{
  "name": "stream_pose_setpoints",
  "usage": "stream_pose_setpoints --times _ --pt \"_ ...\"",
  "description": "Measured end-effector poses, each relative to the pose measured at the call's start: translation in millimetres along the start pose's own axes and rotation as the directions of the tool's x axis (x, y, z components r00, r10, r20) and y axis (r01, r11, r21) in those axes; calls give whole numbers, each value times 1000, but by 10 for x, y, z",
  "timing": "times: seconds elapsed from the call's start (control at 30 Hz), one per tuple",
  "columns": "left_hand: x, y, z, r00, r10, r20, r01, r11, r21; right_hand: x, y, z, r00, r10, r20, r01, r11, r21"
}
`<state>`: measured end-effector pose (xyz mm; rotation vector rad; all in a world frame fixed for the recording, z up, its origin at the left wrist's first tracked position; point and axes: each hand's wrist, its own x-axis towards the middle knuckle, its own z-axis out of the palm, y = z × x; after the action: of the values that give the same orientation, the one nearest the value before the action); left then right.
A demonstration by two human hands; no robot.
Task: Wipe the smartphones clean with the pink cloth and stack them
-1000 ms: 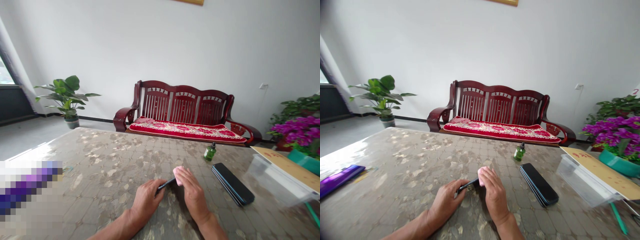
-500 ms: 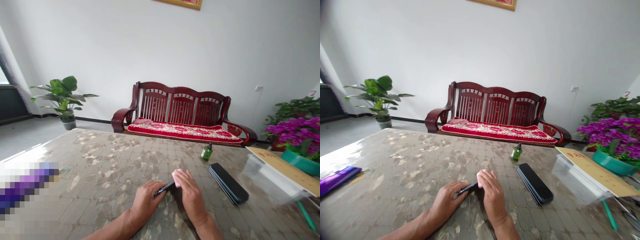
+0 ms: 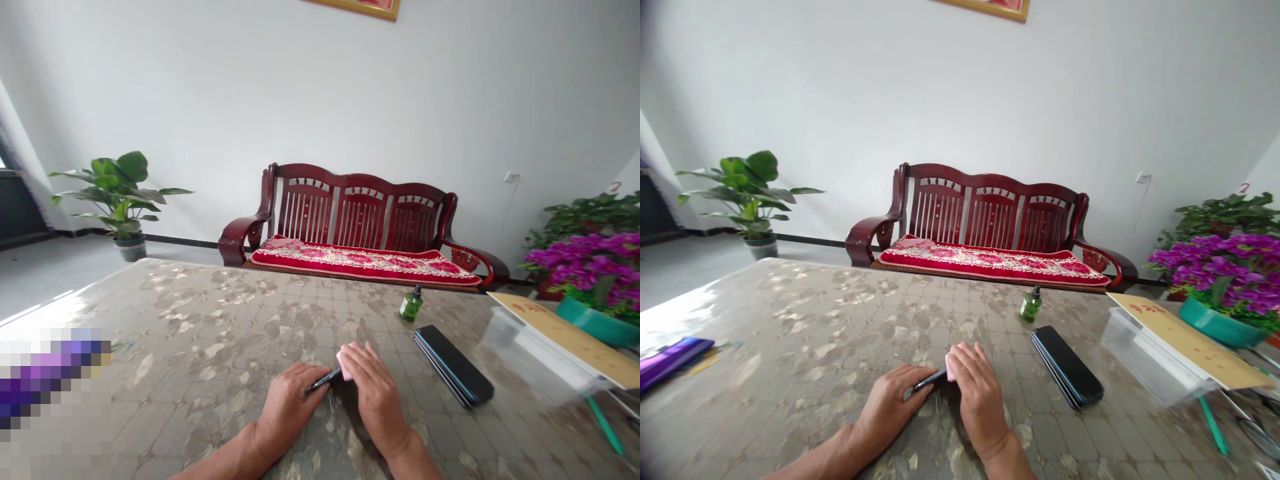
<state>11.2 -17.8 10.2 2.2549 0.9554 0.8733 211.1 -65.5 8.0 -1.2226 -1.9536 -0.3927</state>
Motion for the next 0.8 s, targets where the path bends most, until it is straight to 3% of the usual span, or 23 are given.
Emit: stream_pose_setpoints --times 0.13,0.33,0.53,0.7,0.8 --pt "-9 30 -8 1000 18 3 -18 1000 1 37 -147 8 989 -102 110 99 995 32" --pt "-6 -61 37 993 81 -85 -80 997 16 98 -103 27 994 -109 -13 109 994 -17" --pt "-34 -97 47 990 109 -87 -105 993 51 55 -33 22 990 -142 4 142 988 -56" --pt "-36 -100 44 991 78 -113 -70 995 76 42 133 6 993 -70 -91 56 988 -144" --pt "-34 -103 53 992 65 -111 -58 996 70 44 83 4 992 -111 -67 101 986 -135"
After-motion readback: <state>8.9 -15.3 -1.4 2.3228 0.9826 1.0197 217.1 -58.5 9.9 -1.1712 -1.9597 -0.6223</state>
